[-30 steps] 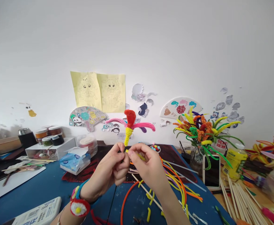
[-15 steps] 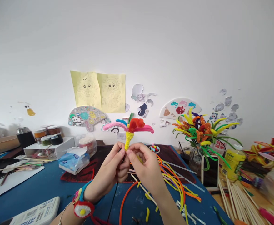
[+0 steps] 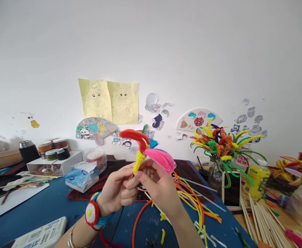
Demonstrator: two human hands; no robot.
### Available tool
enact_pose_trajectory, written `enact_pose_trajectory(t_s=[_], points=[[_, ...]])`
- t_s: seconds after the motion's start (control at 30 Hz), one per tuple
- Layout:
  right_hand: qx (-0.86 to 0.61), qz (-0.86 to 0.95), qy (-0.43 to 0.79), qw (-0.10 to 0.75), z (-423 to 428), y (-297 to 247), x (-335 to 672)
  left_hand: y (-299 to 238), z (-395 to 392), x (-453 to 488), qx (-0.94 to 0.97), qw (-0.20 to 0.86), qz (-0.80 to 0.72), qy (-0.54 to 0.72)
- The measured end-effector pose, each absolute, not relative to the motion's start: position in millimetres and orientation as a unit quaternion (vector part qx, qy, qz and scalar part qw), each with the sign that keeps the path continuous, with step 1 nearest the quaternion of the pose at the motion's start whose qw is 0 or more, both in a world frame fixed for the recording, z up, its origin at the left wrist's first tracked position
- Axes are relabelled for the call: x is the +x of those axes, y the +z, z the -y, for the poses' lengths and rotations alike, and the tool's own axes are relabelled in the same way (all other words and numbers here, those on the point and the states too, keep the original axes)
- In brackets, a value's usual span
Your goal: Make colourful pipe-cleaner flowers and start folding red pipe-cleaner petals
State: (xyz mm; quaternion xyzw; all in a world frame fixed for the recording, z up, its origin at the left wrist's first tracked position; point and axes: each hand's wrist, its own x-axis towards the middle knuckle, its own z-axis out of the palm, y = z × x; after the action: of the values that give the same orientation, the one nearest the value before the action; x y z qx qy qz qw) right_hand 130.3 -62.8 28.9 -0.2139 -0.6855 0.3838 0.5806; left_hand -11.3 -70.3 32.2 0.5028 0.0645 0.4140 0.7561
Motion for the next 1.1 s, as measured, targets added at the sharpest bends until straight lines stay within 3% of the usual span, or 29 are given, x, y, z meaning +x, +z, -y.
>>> enact_pose_trajectory(t_s=[0.17, 0.4, 0.6, 0.83, 1.1], points=[[-0.253, 0.714, 0.322, 0.568, 65.2, 33.4, 138.8, 28.1, 63.7, -14.2, 0.494, 0.785, -0.052, 0.370], [-0.317, 0.707, 0.266, 0.573, 63.5, 32.7, 145.4, 26.9, 62.2, -4.1, 0.556, 0.688, -0.116, 0.451], [-0.310, 0.702, 0.316, 0.558, 56.4, 27.3, 142.2, 24.2, 68.6, 9.9, 0.573, 0.474, -0.232, 0.627], [-0.328, 0.712, 0.279, 0.554, 54.3, 25.7, 140.9, 14.8, 71.7, 13.6, 0.634, 0.180, -0.306, 0.687], [-0.312, 0.718, 0.269, 0.560, 53.5, 29.5, 138.6, 13.0, 68.9, 14.6, 0.656, 0.079, -0.320, 0.679]])
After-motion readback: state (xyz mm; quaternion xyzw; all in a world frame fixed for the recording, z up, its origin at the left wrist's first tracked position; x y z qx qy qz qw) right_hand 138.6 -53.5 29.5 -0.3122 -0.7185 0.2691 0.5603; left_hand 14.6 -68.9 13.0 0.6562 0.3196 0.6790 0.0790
